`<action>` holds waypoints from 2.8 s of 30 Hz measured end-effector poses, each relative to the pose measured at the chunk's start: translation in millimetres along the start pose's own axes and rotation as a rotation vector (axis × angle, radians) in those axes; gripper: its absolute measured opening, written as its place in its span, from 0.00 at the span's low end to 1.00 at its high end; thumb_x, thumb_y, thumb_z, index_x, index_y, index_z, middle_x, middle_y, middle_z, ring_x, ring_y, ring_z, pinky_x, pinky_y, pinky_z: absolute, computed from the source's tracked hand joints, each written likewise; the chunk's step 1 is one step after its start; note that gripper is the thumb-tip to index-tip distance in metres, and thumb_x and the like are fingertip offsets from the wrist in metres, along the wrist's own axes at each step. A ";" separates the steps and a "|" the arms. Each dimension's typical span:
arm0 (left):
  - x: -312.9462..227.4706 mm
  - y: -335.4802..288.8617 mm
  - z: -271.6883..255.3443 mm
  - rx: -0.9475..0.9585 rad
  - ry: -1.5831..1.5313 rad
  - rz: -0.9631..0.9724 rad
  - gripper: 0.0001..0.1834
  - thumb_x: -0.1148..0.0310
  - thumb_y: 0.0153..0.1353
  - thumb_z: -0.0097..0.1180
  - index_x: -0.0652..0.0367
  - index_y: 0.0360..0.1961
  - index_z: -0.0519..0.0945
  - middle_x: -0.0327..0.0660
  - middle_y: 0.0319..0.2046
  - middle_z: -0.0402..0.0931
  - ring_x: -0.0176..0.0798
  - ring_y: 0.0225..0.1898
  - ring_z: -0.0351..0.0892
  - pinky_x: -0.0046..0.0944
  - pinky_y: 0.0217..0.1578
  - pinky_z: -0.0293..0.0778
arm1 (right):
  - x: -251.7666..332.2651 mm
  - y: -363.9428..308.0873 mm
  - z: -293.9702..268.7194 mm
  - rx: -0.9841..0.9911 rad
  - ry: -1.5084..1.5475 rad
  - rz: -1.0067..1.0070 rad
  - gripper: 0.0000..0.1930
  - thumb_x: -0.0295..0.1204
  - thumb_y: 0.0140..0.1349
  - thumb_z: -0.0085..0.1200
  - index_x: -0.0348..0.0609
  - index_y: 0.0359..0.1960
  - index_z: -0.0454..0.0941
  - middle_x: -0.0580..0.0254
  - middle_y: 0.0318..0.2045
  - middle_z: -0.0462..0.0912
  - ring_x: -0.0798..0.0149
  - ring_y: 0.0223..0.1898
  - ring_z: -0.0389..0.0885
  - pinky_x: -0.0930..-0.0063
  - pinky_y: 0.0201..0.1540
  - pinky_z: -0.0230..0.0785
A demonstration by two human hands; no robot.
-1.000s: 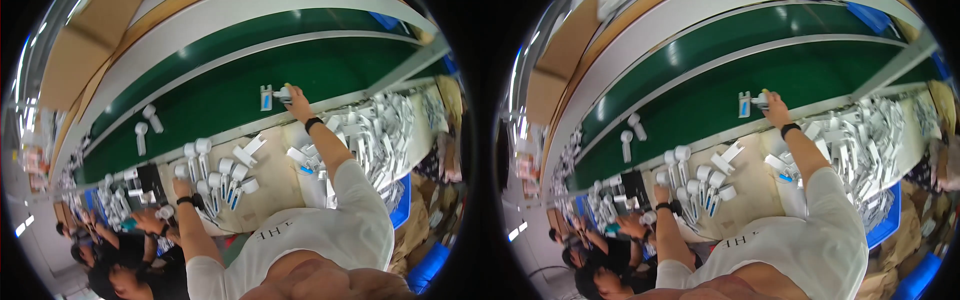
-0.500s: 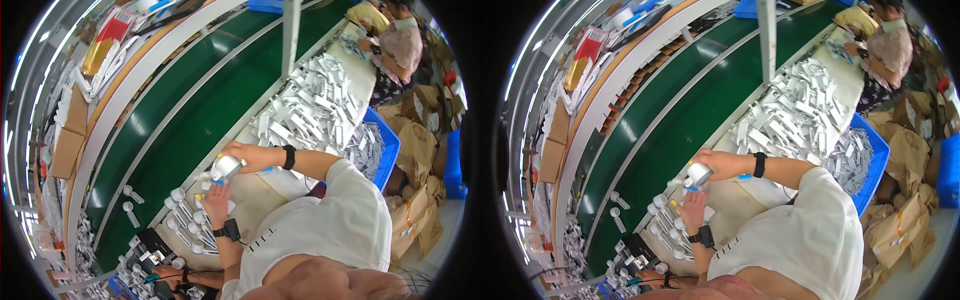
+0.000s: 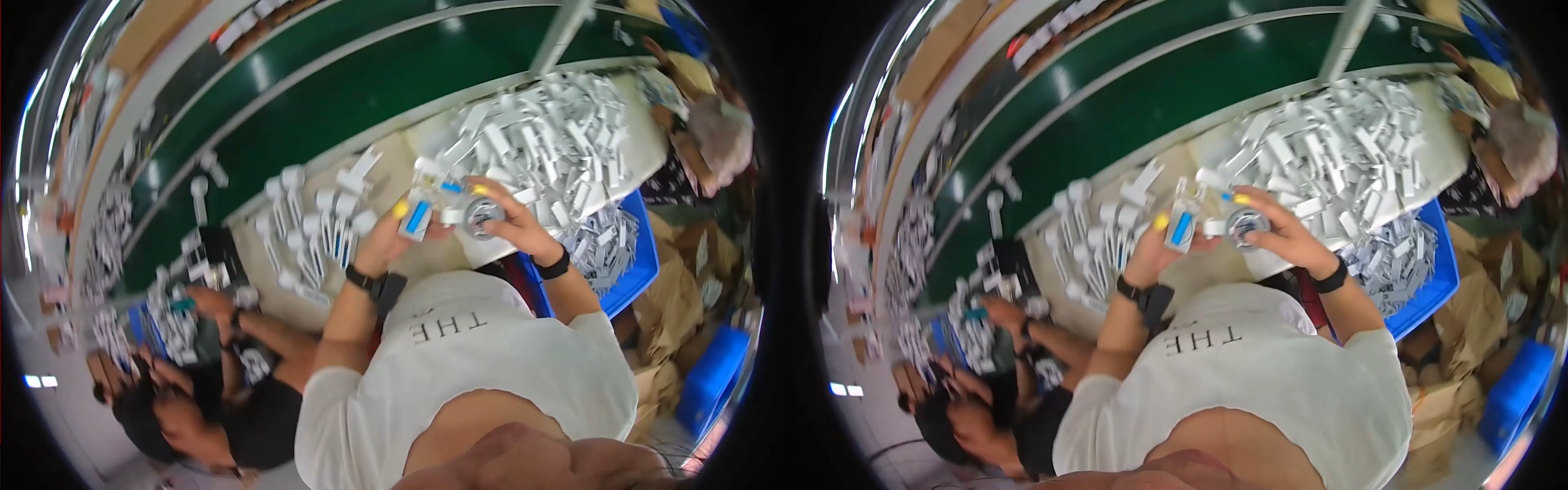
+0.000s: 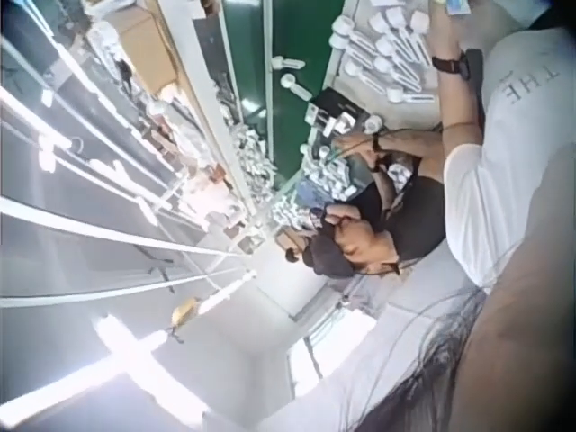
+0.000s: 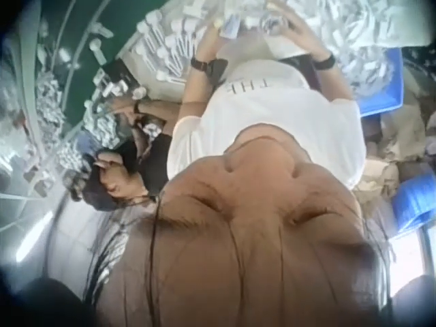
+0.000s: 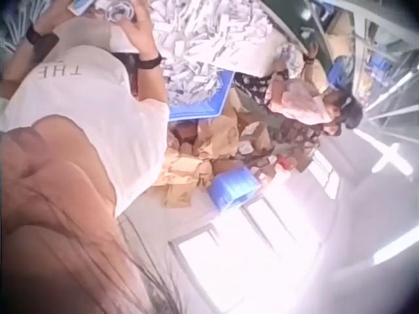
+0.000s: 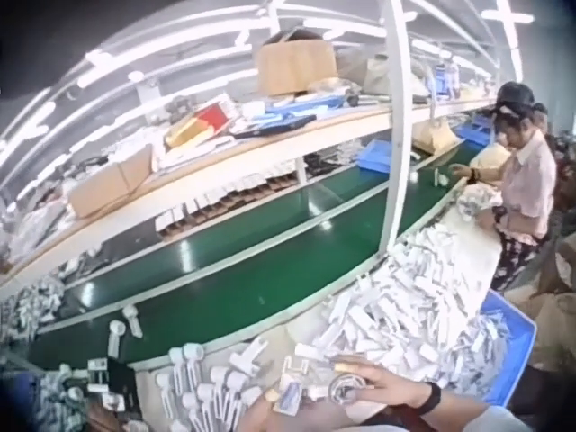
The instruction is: The person assembles handheld fans by joining a fan head with a handle and then placing the completed unit onto a green conveyor belt.
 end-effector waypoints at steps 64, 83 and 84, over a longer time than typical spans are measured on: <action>-0.3 -21.7 59.4 -0.372 1.393 0.206 0.19 0.66 0.43 0.54 0.67 0.34 0.69 0.50 0.22 0.72 0.44 0.22 0.72 0.37 0.26 0.67 | 55.3 71.2 -5.0 0.388 -0.375 0.336 0.35 0.29 0.44 0.63 0.42 0.56 0.62 0.54 0.45 0.72 0.63 0.45 0.72 0.73 0.48 0.64; 12.5 -24.0 41.3 -0.416 0.743 -0.021 0.07 0.71 0.57 0.46 0.62 0.36 0.68 0.38 0.24 0.73 0.28 0.21 0.72 0.27 0.23 0.70 | -0.9 77.2 4.2 0.489 -0.200 0.445 0.29 0.40 0.54 0.54 0.42 0.56 0.63 0.54 0.41 0.76 0.62 0.41 0.75 0.74 0.46 0.65; 13.3 -23.9 40.2 -0.402 0.745 -0.026 0.07 0.71 0.57 0.46 0.62 0.36 0.68 0.38 0.24 0.73 0.28 0.21 0.72 0.27 0.23 0.70 | -4.2 77.1 7.1 0.454 -0.198 0.426 0.28 0.41 0.55 0.53 0.42 0.56 0.63 0.54 0.41 0.76 0.62 0.41 0.75 0.74 0.46 0.65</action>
Point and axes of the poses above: each hand's wrist, its own y-axis towards the middle knuckle, its own z-axis out of the palm, x = y × z, the point moved 3 cm from there along y, towards the middle knuckle
